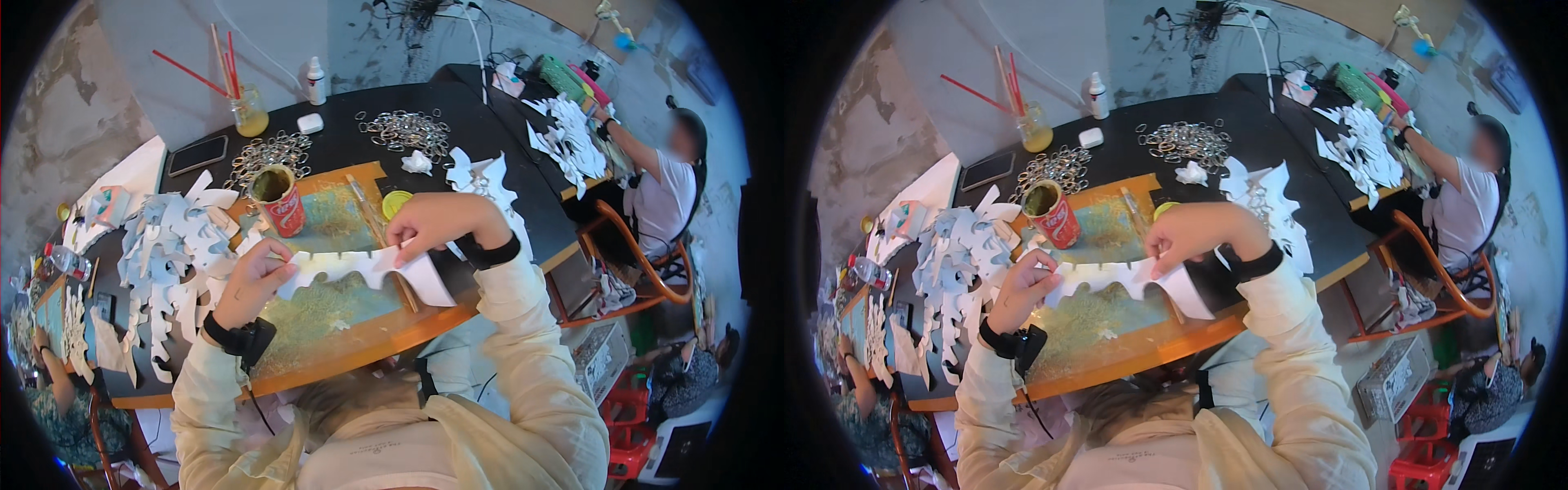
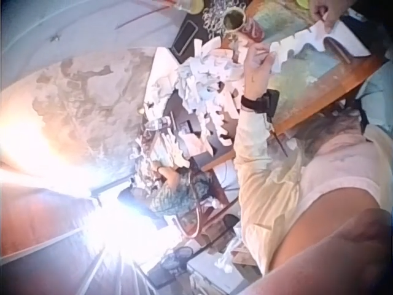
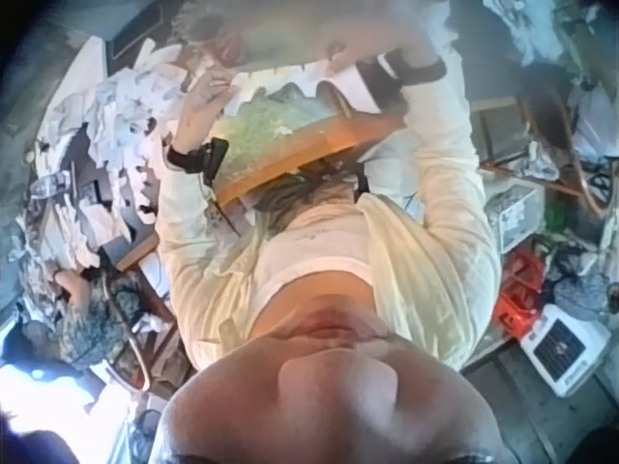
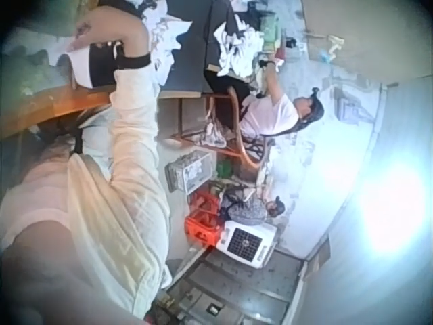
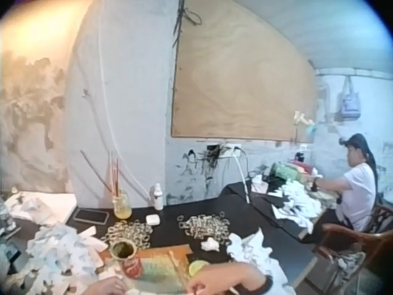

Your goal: The recorder is applying yellow glue using a brush to white leather or synthetic shoe upper components at a workstation.

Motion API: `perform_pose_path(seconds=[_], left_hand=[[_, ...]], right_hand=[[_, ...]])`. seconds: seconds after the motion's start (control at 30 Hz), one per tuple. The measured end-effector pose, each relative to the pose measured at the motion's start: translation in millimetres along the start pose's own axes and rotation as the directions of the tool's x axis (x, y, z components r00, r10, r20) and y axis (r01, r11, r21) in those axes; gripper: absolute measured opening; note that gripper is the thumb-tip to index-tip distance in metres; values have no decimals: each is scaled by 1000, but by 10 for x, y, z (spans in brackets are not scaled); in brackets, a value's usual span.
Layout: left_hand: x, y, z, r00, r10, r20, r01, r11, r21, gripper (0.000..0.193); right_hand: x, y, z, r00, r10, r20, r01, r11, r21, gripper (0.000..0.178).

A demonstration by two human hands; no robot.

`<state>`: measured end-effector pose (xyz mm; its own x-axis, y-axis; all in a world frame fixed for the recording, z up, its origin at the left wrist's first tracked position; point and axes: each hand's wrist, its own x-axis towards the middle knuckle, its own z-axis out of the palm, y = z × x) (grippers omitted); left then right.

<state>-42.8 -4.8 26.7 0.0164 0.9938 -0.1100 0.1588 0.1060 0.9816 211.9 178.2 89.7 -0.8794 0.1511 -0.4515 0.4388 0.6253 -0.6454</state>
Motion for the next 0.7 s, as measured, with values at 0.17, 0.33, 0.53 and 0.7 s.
perform_pose_path(seconds=[0.17,0.33,0.53,0.7], left_hand=[[65,-258,-14,998,1,-62,-2,1000,-16,13],[6,-375,-12,996,36,-83,-38,999,-24,14],[84,-376,-49,992,-29,-124,20,997,-68,14],[64,-353,-58,995,-23,-97,11,993,-121,13]], right_hand=[[73,53,153,994,58,-92,-54,997,46,25],[237,265,-239,918,-68,-391,3,986,-165,20],[1092,296,-568,756,-109,-646,-125,944,-306,18],[1881,254,-475,708,-71,-703,-240,911,-334,19]])
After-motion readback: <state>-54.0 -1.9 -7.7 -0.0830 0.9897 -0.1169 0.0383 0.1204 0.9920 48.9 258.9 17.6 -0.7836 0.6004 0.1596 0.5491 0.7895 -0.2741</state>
